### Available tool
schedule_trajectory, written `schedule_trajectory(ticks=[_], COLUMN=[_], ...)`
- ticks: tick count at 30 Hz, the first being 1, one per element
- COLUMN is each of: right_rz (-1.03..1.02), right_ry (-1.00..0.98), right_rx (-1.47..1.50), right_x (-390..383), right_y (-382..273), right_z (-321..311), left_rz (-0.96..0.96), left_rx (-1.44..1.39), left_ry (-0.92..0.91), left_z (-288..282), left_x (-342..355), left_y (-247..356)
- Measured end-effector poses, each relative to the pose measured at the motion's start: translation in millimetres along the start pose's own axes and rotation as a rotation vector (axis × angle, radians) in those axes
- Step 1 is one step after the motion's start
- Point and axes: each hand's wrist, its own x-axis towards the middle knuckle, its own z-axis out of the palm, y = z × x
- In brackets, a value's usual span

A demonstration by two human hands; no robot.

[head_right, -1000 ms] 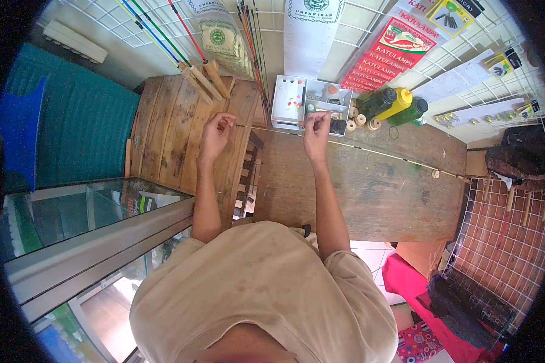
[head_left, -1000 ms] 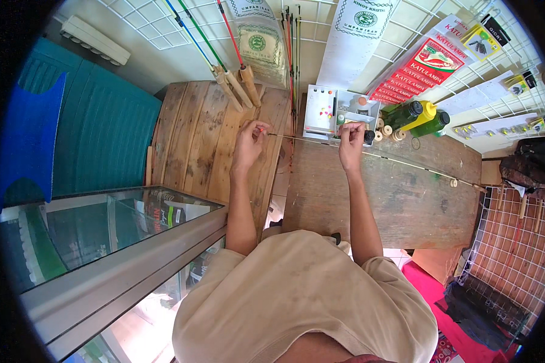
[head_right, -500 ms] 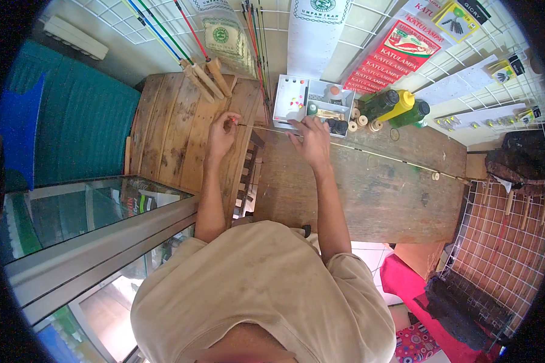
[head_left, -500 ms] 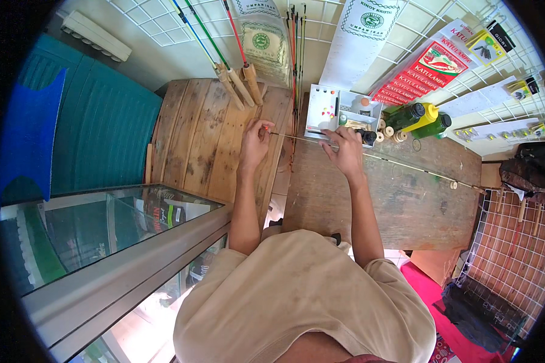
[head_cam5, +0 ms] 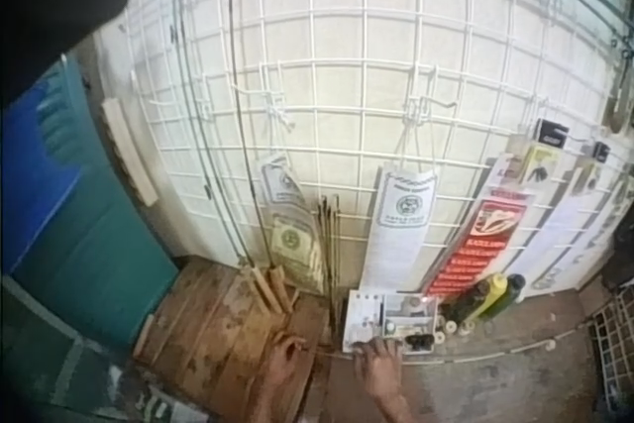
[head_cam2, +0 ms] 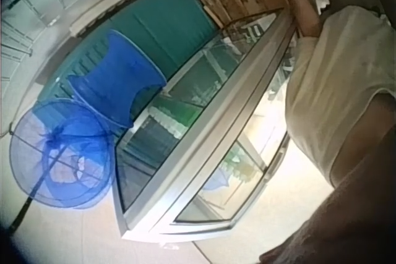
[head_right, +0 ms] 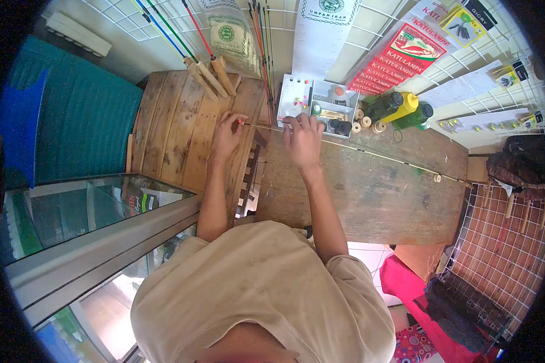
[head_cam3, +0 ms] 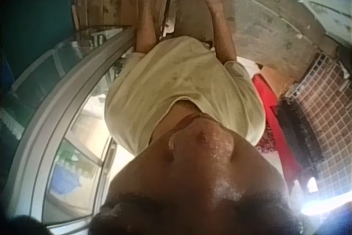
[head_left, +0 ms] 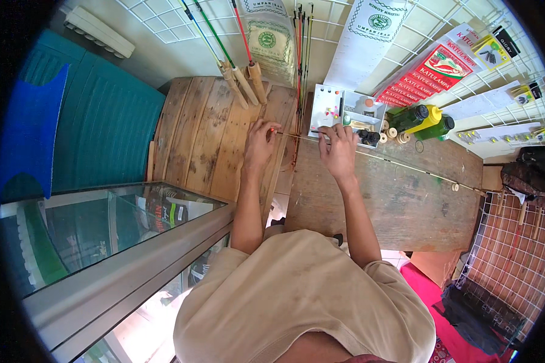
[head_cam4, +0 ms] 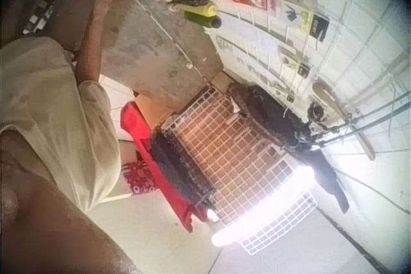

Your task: Manually wrapping thread around a fishing rod guide ring to secure it for repair.

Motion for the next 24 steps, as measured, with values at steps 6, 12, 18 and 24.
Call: schedule_trajectory(ticks=[6,12,18,24], right_rz=[0.052,-0.049,0.162,0.426], right_ry=[-0.077,-0.051,-0.056,0.043], right_rx=[0.351,0.395,0.634,1.017], right_x=[5,7,5,2], right_y=[-38,-36,-24,7], right_z=[34,66,66,64], left_rz=[-0.003,0.0,-0.066,-0.135], left_rx=[-0.006,-0.034,-0.137,-0.33], left_ry=[-0.005,-0.012,-0.013,0.013], left_z=[3,2,1,-1], left_x=[0,4,2,2], left_y=[0,5,-5,-7])
